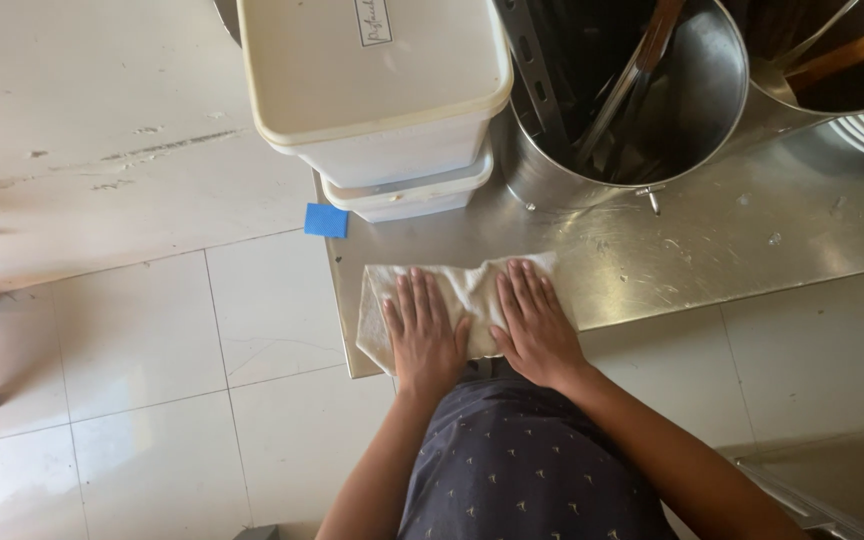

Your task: Wiping down and sanitizing a stainless steel countertop and equipment handles in a professional kitchen environment.

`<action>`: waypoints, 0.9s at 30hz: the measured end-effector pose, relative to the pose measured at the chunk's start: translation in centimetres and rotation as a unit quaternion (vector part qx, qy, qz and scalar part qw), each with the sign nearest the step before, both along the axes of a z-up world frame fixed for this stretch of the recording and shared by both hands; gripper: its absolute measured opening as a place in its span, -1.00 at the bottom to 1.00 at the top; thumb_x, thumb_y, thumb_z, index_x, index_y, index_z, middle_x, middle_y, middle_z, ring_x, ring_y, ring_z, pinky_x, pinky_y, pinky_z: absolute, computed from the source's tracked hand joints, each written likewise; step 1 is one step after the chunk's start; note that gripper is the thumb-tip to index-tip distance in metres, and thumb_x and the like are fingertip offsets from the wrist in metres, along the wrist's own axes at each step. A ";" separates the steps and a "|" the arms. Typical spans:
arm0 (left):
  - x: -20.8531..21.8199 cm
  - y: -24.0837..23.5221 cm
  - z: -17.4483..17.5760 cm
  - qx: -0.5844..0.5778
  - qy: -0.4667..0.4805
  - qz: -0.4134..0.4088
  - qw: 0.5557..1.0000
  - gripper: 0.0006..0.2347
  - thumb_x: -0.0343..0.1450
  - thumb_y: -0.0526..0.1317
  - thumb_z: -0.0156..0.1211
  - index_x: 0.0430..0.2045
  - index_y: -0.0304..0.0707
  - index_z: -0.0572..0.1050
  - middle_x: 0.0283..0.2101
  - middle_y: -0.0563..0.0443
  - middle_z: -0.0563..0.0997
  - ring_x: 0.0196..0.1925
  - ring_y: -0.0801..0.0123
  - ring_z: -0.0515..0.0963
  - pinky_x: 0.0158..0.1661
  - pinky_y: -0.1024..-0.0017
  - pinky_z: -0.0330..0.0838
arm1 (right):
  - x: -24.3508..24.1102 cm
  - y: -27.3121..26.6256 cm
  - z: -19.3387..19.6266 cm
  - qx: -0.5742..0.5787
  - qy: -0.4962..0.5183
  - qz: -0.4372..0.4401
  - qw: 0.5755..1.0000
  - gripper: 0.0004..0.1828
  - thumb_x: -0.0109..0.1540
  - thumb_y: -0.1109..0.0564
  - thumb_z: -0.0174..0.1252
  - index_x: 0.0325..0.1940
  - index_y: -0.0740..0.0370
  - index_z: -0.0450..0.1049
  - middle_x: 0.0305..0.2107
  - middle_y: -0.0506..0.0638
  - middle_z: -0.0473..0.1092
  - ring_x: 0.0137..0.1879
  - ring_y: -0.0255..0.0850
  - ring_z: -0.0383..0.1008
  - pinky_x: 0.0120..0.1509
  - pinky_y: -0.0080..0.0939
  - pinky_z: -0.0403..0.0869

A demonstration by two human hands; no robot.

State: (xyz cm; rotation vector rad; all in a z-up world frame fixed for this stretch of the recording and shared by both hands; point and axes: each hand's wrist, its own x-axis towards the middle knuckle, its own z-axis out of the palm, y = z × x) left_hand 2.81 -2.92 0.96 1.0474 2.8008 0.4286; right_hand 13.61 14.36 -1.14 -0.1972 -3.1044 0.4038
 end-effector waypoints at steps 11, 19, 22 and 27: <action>1.1 -1.1 0.1 -0.025 -0.010 -0.034 0.999 -0.34 0.49 0.06 -0.09 0.37 -0.55 0.07 0.50 -0.39 0.01 0.55 -0.20 -0.10 0.39 -0.23 -0.26 | 0.4 -1.4 0.9 -0.020 -0.020 -0.050 0.998 -0.14 0.33 -0.21 -0.16 0.53 0.43 -0.09 0.50 0.37 -0.18 0.62 0.21 -0.26 0.61 0.21 -0.19; 1.3 -0.2 -0.3 -0.054 -0.010 -0.027 0.998 -0.32 0.47 0.06 -0.11 0.38 -0.54 0.03 0.51 -0.38 -0.03 0.56 -0.19 -0.17 0.39 -0.23 -0.33 | 0.6 -0.5 0.3 -0.011 0.003 -0.049 0.999 -0.08 0.37 -0.38 -0.26 0.55 0.39 -0.10 0.51 0.35 -0.20 0.63 0.20 -0.27 0.63 0.20 -0.18; 1.7 1.0 -0.4 -0.063 -0.003 -0.022 0.998 -0.33 0.48 0.07 -0.14 0.38 -0.55 0.01 0.51 -0.38 -0.04 0.56 -0.20 -0.19 0.38 -0.24 -0.35 | 0.6 0.8 0.3 -0.018 0.018 -0.027 0.999 -0.07 0.37 -0.37 -0.26 0.55 0.41 -0.10 0.51 0.37 -0.20 0.62 0.22 -0.25 0.61 0.20 -0.18; 3.2 4.6 -0.1 -0.070 -0.004 0.001 0.998 -0.32 0.49 0.07 -0.14 0.38 -0.57 0.00 0.51 -0.40 -0.06 0.56 -0.23 -0.21 0.37 -0.29 -0.35 | 1.7 3.8 0.3 -0.036 0.006 0.029 0.999 -0.11 0.38 -0.35 -0.25 0.55 0.38 -0.07 0.50 0.34 -0.15 0.62 0.18 -0.20 0.62 0.15 -0.17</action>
